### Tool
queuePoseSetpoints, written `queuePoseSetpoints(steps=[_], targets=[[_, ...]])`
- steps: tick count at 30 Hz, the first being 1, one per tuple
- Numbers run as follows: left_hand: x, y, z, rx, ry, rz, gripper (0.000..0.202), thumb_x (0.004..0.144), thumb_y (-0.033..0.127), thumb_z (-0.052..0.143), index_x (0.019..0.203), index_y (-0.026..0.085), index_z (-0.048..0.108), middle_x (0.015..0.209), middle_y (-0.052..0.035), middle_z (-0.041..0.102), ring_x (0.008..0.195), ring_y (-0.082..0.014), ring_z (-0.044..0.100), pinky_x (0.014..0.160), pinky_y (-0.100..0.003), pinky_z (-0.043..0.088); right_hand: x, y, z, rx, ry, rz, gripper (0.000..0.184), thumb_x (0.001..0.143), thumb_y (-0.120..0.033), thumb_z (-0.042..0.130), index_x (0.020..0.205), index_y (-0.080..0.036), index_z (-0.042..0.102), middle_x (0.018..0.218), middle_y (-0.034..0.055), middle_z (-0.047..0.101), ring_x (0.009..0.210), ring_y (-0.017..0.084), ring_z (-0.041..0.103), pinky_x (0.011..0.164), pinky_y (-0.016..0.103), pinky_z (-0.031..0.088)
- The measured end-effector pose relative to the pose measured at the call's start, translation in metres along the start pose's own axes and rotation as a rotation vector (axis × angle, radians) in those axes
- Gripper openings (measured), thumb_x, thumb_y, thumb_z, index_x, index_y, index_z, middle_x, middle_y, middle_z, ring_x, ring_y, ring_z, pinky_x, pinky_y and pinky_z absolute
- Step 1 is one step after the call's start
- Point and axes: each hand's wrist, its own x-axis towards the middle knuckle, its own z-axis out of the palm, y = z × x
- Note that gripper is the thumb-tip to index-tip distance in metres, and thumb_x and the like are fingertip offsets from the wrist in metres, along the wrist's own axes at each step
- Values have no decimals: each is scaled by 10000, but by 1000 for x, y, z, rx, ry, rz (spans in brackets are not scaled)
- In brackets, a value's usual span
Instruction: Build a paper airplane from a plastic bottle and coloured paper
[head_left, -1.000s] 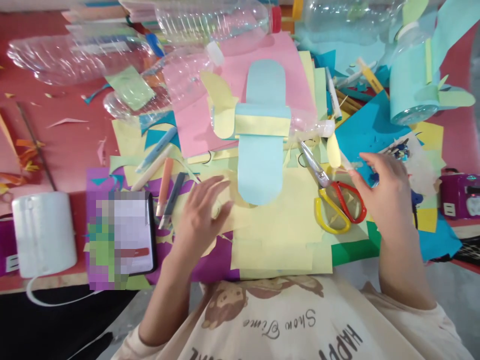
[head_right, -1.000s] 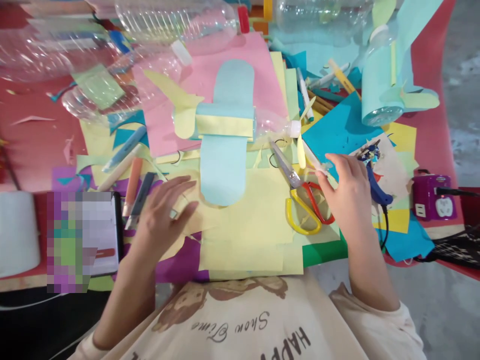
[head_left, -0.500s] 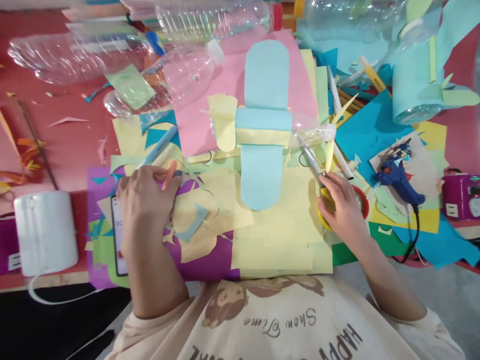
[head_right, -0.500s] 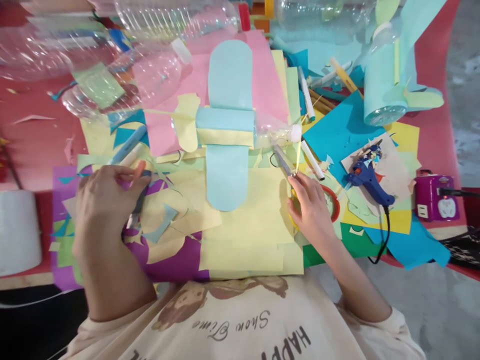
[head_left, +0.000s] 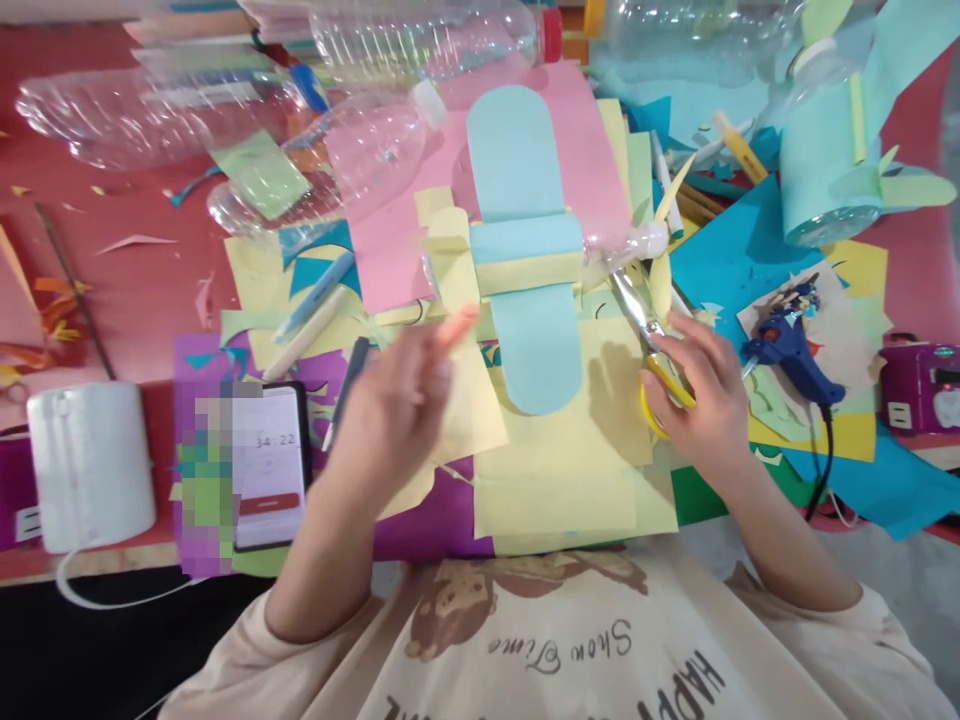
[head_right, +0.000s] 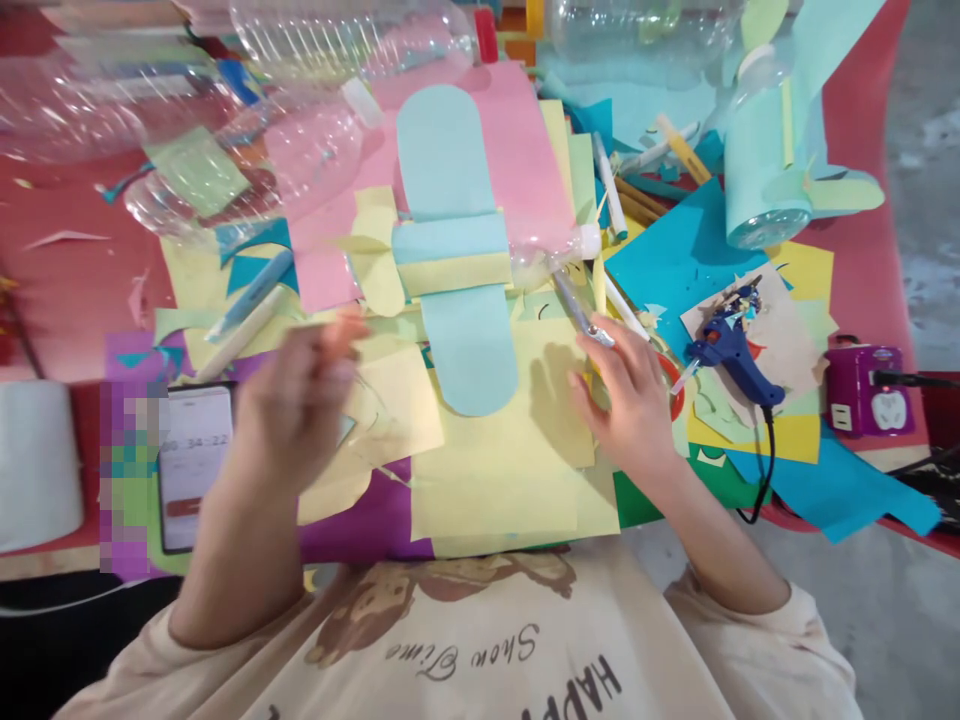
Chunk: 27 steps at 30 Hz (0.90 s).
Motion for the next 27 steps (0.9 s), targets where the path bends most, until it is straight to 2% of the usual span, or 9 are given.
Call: queuePoseSetpoints(steps=[2, 4, 7, 9, 13, 18, 20, 23, 27], targets=[[3, 17, 14, -124, -234, 200, 277, 985, 254, 362, 1180, 232, 557, 932, -36, 682, 703, -123, 610, 628, -232, 465, 7, -13, -2, 222, -92, -38, 337, 916, -285, 552, 1253, -269, 555, 1147, 97, 663, 1090, 252, 641, 912, 434, 554], [6, 28, 29, -147, -359, 310, 278, 1001, 284, 357, 1205, 232, 539, 806, -3, 669, 642, -117, 607, 572, -213, 443, 17, -25, 0, 482, -316, -20, 444, 916, -386, 561, 1334, -243, 517, 1114, 87, 675, 1009, 221, 660, 843, 372, 572], [10, 33, 45, -113, -365, 389, 255, 1003, 294, 348, 1056, 150, 552, 744, -27, 645, 603, -136, 597, 521, -229, 422, 31, -35, 8, 735, -573, 81, 465, 946, -482, 478, 1347, -255, 538, 1228, 84, 642, 995, 193, 655, 862, 342, 549], [11, 32, 49, -127, -331, 415, 230, 998, 237, 322, 954, 148, 529, 744, -41, 639, 616, -142, 598, 535, -237, 432, 36, -38, 15, 820, -656, 166, 464, 979, -478, 397, 1363, -257, 536, 1102, 66, 680, 880, 160, 654, 798, 313, 545], [11, 26, 48, -105, -289, 427, 201, 996, 209, 317, 978, 175, 514, 718, -11, 621, 590, -127, 578, 513, -219, 408, 38, -35, 26, 911, -628, 242, 479, 973, -455, 409, 1384, -241, 530, 852, 27, 664, 678, 128, 583, 632, 273, 513], [9, 22, 47, -130, -375, 371, 241, 996, 227, 326, 1067, 186, 553, 704, 1, 646, 549, -107, 575, 495, -198, 398, 35, -30, 34, 941, -606, 262, 476, 951, -414, 410, 1380, -254, 541, 689, -19, 601, 627, 125, 548, 587, 260, 508], [8, 22, 47, -149, -396, 365, 258, 999, 244, 336, 1101, 179, 564, 719, -6, 664, 567, -108, 592, 507, -194, 409, 35, -30, 33, 943, -616, 249, 448, 943, -406, 412, 1323, -253, 594, 646, -27, 581, 618, 128, 548, 581, 259, 511], [8, 20, 49, -149, -423, 344, 312, 1012, 289, 326, 1202, 192, 553, 714, 7, 669, 540, -94, 578, 510, -185, 410, 35, -30, 31, 953, -629, 227, 405, 947, -402, 408, 1239, -258, 648, 652, -28, 585, 616, 125, 551, 571, 257, 509], [9, 15, 48, -113, -388, 354, 350, 1006, 371, 335, 1228, 220, 559, 782, -9, 679, 565, -106, 607, 507, -204, 409, 33, -25, 31, 943, -625, 197, 440, 958, -438, 409, 1336, -277, 568, 790, -9, 681, 623, 121, 572, 560, 256, 516]])
